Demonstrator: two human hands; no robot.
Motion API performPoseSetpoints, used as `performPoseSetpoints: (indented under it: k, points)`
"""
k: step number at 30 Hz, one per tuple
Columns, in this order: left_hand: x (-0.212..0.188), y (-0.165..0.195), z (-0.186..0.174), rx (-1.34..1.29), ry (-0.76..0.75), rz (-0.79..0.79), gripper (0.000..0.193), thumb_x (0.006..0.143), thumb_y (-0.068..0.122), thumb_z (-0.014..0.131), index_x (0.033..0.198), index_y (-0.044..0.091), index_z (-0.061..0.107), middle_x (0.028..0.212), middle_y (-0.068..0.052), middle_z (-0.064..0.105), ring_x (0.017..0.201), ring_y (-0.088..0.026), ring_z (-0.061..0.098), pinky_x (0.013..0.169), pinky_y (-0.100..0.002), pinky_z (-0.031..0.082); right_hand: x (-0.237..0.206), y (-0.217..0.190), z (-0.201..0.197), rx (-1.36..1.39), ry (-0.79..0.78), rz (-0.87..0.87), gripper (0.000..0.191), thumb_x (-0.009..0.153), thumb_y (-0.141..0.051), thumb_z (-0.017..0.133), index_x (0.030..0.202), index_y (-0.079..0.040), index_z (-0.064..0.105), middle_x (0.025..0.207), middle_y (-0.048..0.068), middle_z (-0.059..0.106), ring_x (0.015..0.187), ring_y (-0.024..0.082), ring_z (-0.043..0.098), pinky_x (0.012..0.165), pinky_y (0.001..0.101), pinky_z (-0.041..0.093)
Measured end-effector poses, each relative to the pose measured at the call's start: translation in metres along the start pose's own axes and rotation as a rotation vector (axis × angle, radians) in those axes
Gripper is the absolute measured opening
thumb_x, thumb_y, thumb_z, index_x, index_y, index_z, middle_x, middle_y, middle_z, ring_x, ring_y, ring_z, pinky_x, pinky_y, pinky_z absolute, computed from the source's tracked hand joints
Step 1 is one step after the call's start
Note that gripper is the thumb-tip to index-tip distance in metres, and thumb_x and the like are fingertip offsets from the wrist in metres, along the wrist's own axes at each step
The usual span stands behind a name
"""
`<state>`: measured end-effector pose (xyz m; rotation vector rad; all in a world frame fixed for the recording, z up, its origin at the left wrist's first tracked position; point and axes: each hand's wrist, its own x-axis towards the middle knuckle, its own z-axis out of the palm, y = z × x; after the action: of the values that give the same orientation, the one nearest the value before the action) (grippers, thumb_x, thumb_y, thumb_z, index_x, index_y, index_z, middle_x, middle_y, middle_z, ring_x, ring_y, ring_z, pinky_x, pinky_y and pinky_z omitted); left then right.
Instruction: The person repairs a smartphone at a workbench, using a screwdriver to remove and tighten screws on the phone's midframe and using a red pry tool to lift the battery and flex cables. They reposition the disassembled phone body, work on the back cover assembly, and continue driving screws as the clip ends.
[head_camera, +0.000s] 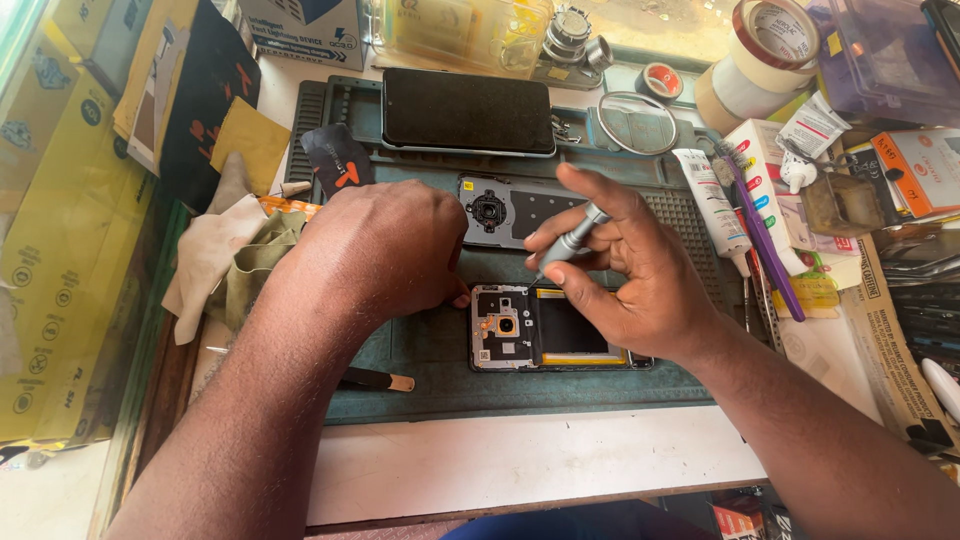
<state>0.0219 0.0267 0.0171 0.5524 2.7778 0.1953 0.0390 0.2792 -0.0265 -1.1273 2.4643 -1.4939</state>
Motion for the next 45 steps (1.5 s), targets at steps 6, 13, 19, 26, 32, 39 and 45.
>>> performPoseSetpoints:
  k: [6, 13, 19, 26, 32, 39, 45]
  points:
    - [-0.001, 0.002, -0.003, -0.004, -0.029, -0.026, 0.036, 0.079, 0.038, 0.085, 0.1, 0.01, 0.077, 0.103, -0.014, 0.075, 0.098, -0.032, 0.074, 0.082, -0.045, 0.06, -0.002, 0.0, -0.003, 0.043, 0.042, -0.019, 0.08, 0.102, 0.006, 0.06, 0.166, -0.016, 0.017, 0.127, 0.017, 0.069, 0.116, 0.022, 0.074, 0.096, 0.0324, 0.066]
    - [-0.002, 0.002, -0.005, -0.011, -0.025, -0.023, 0.036, 0.078, 0.039, 0.086, 0.1, 0.011, 0.077, 0.103, -0.013, 0.075, 0.098, -0.031, 0.074, 0.082, -0.045, 0.06, 0.002, 0.003, 0.001, 0.048, 0.002, -0.007, 0.074, 0.1, 0.007, 0.062, 0.161, -0.014, 0.025, 0.124, 0.017, 0.071, 0.114, 0.023, 0.076, 0.093, 0.033, 0.069]
    - [-0.001, 0.002, -0.005, -0.014, -0.041, -0.033, 0.037, 0.078, 0.04, 0.086, 0.1, 0.011, 0.078, 0.103, -0.013, 0.075, 0.099, -0.031, 0.073, 0.083, -0.045, 0.06, -0.002, 0.003, 0.001, 0.028, 0.001, -0.059, 0.074, 0.101, 0.009, 0.061, 0.161, -0.014, 0.025, 0.127, 0.018, 0.069, 0.117, 0.024, 0.074, 0.099, 0.0355, 0.067]
    - [-0.002, 0.0, -0.003, -0.025, -0.012, -0.031, 0.039, 0.076, 0.041, 0.087, 0.099, 0.011, 0.078, 0.102, -0.013, 0.075, 0.098, -0.032, 0.073, 0.083, -0.046, 0.059, -0.004, 0.001, 0.002, 0.029, 0.023, -0.065, 0.074, 0.103, 0.007, 0.062, 0.161, -0.014, 0.022, 0.128, 0.018, 0.068, 0.118, 0.024, 0.074, 0.1, 0.0357, 0.066]
    - [-0.004, 0.001, -0.003, -0.05, -0.008, -0.011, 0.052, 0.068, 0.052, 0.089, 0.097, 0.011, 0.078, 0.1, -0.013, 0.075, 0.097, -0.033, 0.073, 0.083, -0.045, 0.059, -0.002, 0.002, 0.005, 0.014, 0.019, -0.068, 0.075, 0.102, 0.004, 0.066, 0.16, -0.013, 0.022, 0.126, 0.017, 0.069, 0.116, 0.023, 0.075, 0.098, 0.0336, 0.067]
    - [-0.006, 0.005, -0.008, -0.063, -0.067, -0.03, 0.057, 0.063, 0.056, 0.091, 0.096, 0.011, 0.078, 0.101, -0.013, 0.074, 0.099, -0.032, 0.072, 0.086, -0.045, 0.058, -0.004, 0.005, 0.006, 0.069, 0.018, -0.063, 0.071, 0.101, 0.003, 0.069, 0.157, -0.012, 0.028, 0.121, 0.017, 0.07, 0.111, 0.021, 0.074, 0.098, 0.0333, 0.066]
    - [-0.007, 0.006, -0.01, -0.071, -0.105, -0.059, 0.05, 0.066, 0.053, 0.09, 0.094, 0.013, 0.079, 0.102, -0.011, 0.075, 0.101, -0.03, 0.073, 0.087, -0.044, 0.059, -0.002, 0.005, 0.01, 0.021, 0.018, -0.095, 0.066, 0.103, 0.005, 0.067, 0.155, -0.012, 0.031, 0.119, 0.016, 0.071, 0.115, 0.021, 0.074, 0.098, 0.0323, 0.066]
